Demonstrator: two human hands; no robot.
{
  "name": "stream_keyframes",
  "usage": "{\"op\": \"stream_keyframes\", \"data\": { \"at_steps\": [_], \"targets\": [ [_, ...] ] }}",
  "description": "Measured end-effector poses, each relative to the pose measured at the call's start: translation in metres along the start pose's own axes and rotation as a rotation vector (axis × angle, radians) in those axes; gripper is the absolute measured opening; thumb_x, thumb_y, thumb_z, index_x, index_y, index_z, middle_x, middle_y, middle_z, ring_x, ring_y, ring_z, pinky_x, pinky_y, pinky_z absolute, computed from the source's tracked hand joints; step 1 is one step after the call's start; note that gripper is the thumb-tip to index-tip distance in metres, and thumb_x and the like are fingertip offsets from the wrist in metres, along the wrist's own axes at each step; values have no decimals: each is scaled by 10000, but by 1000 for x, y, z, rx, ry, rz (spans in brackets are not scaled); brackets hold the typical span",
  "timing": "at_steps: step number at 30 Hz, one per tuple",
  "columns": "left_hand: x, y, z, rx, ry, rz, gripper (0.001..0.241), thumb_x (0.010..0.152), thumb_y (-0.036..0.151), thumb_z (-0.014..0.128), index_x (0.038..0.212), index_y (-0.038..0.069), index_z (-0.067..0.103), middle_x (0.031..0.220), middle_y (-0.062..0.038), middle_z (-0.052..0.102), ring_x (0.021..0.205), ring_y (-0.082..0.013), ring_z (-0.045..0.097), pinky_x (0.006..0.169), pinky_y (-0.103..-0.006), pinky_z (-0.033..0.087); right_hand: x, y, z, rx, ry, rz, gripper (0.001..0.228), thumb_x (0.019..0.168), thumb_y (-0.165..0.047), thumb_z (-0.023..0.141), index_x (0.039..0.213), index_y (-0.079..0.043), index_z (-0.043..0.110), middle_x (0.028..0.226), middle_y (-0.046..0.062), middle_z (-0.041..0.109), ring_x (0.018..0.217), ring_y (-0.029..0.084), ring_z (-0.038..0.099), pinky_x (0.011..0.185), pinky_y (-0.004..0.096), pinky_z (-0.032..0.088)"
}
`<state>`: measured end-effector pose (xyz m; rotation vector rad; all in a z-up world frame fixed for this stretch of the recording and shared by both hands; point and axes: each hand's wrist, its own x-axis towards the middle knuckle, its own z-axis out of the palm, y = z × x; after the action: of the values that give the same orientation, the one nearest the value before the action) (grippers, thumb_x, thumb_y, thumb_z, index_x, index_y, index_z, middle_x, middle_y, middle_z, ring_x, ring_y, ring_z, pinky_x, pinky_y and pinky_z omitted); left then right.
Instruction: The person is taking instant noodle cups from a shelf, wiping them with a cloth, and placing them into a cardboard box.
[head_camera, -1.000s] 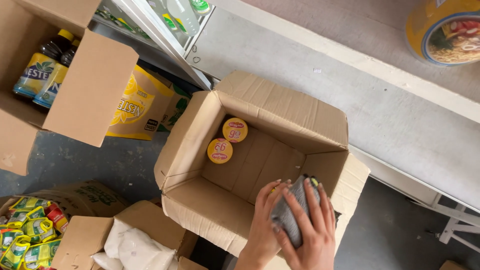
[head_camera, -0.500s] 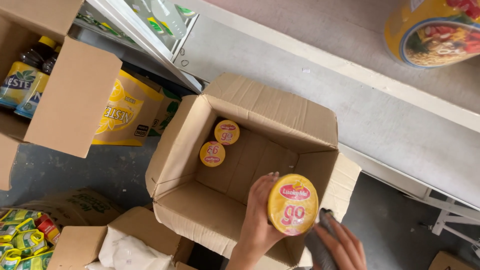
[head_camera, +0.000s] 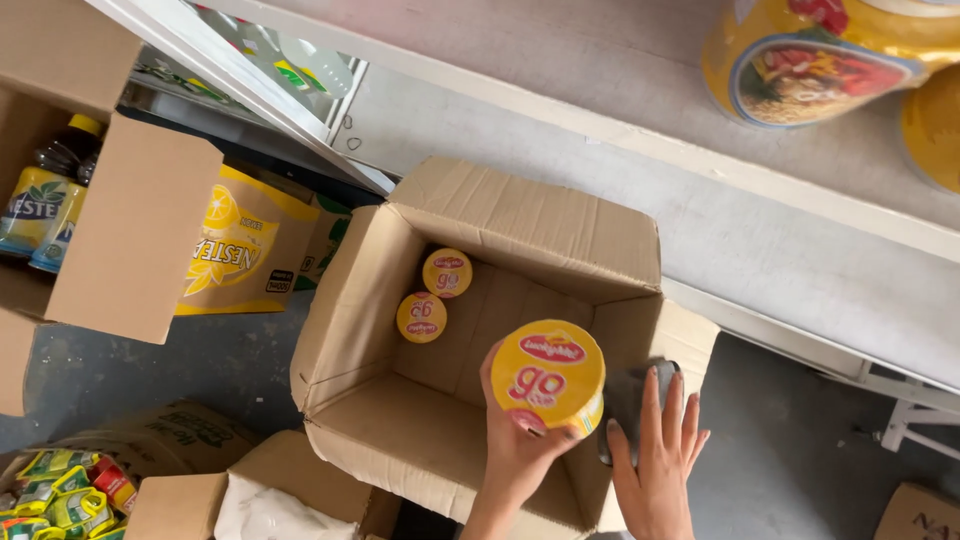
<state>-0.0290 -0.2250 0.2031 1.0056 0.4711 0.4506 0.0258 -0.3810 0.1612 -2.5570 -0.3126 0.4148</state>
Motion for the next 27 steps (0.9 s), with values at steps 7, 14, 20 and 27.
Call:
{"op": "stream_keyframes", "data": {
  "at_steps": [7, 14, 20, 27],
  "targets": [
    [-1, -49, -24, 65, 125, -377, 758, 892, 286, 787, 1490, 38, 393, 1363, -148, 628, 1223, -210, 617, 1044, -366, 506, -6, -41, -78, 511, -51, -181, 908, 745, -138, 758, 1565, -61, 376, 1644, 199, 370, 1523, 378, 349, 1166, 499, 335],
    [-7, -22, 10, -214, -56, -328, 812, 931, 518, 612, 1555, 126, 271, 1530, -73, 439, 1452, -204, 395, 1203, -383, 299, 1, -20, -92, 499, -55, -298, 962, 647, -339, 906, 1462, -51, 483, 1512, 191, 503, 1427, 346, 490, 1070, 488, 492],
    [-25, -9, 37, -164, -207, -341, 915, 957, 710, 363, 1634, 107, 243, 1651, -70, 325, 1498, -239, 332, 1211, -390, 227, -1, 25, -92, 992, -51, -196, 1045, 715, -295, 865, 1550, 48, 339, 1571, 226, 454, 1461, 359, 445, 1149, 509, 368],
    [-72, -72, 65, 656, -432, 142, 746, 1104, 546, 458, 1657, 84, 264, 1717, -199, 320, 1617, -341, 338, 1320, -483, 230, -10, 47, -108, 959, 116, -71, 1114, 590, -247, 933, 1506, 45, 370, 1385, 216, 596, 1336, 296, 545, 1115, 448, 402]
  ]
}}
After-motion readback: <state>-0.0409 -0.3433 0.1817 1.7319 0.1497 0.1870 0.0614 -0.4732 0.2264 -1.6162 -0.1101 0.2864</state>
